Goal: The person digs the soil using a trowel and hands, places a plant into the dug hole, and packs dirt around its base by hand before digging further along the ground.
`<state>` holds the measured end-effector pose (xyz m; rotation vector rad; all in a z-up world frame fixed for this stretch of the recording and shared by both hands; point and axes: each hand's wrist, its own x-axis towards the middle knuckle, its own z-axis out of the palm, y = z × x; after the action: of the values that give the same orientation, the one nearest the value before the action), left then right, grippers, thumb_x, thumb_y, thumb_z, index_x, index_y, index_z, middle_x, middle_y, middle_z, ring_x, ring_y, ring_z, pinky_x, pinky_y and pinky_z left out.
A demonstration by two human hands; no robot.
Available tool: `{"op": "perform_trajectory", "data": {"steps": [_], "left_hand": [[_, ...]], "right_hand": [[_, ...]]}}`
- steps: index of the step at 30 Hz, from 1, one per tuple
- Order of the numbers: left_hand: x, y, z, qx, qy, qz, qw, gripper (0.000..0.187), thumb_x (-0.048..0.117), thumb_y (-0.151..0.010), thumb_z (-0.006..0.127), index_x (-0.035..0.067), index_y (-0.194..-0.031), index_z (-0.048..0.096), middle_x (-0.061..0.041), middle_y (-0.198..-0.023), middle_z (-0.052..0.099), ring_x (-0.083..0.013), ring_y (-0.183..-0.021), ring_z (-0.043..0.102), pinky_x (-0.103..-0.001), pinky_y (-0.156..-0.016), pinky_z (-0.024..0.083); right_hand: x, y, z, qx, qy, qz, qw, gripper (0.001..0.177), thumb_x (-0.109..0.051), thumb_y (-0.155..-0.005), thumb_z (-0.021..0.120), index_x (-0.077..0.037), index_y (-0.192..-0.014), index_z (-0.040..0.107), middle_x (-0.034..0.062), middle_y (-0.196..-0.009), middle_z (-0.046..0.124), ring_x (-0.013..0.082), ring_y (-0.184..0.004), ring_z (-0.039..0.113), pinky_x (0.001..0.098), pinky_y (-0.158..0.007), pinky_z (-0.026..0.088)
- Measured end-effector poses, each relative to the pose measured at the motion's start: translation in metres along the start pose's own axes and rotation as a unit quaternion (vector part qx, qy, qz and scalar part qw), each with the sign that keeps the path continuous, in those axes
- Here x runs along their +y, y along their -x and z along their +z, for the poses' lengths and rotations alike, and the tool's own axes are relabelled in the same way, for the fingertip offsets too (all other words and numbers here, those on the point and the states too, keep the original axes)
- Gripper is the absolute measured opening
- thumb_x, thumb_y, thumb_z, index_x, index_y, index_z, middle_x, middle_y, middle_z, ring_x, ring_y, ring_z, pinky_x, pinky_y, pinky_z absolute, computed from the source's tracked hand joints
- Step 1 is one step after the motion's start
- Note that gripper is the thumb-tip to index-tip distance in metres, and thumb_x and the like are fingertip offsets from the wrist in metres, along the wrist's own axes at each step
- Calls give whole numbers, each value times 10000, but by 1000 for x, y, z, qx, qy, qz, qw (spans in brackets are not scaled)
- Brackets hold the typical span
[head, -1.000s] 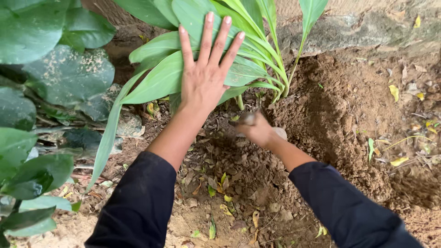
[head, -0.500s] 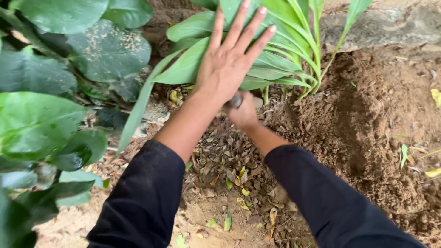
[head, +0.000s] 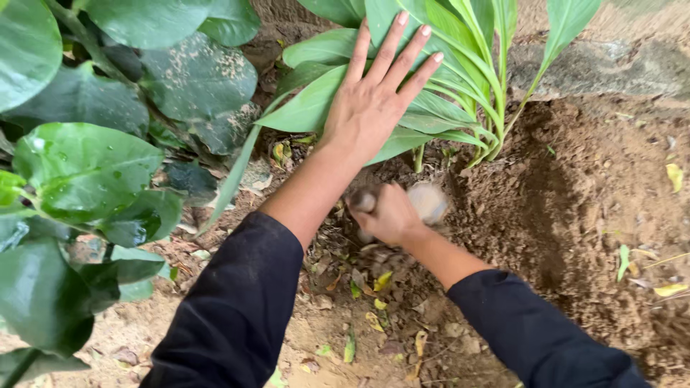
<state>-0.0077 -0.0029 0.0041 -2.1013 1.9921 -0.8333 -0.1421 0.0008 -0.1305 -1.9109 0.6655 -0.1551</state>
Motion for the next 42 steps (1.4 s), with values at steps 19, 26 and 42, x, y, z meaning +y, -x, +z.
{"op": "perform_trajectory", "data": {"steps": [19,26,42], "left_hand": [[-13,10,-10,-49,-8,15,999,1053,-100,-751,537,275,-1666,174,-90,-1724,49,-334,-1553,-31,-602,-1208,-22],[-2,17,-23,-35,-2,21,999,1069,-103,-754,563,270,-1687,198,-117,-1730,59,-358,-1566,-29,-606,-1229,-22],[22,26,-63,-123,-77,52,988,1135,-116,-690,590,245,-1669,143,-144,-1709,-10,-366,-1534,-52,-613,-1167,199]], "right_hand": [[91,-11,-41,-110,-91,-33,989,481,-219,-862,834,40,-1134,534,153,-880,610,265,-766,572,414,-687,486],[64,35,-150,54,127,-240,961,130,-181,-835,691,-101,-902,768,89,-904,781,173,-756,744,351,-696,625],[86,124,-127,340,-98,-160,921,347,-167,-1028,625,-68,-696,613,70,-644,623,118,-507,554,292,-466,453]]}}
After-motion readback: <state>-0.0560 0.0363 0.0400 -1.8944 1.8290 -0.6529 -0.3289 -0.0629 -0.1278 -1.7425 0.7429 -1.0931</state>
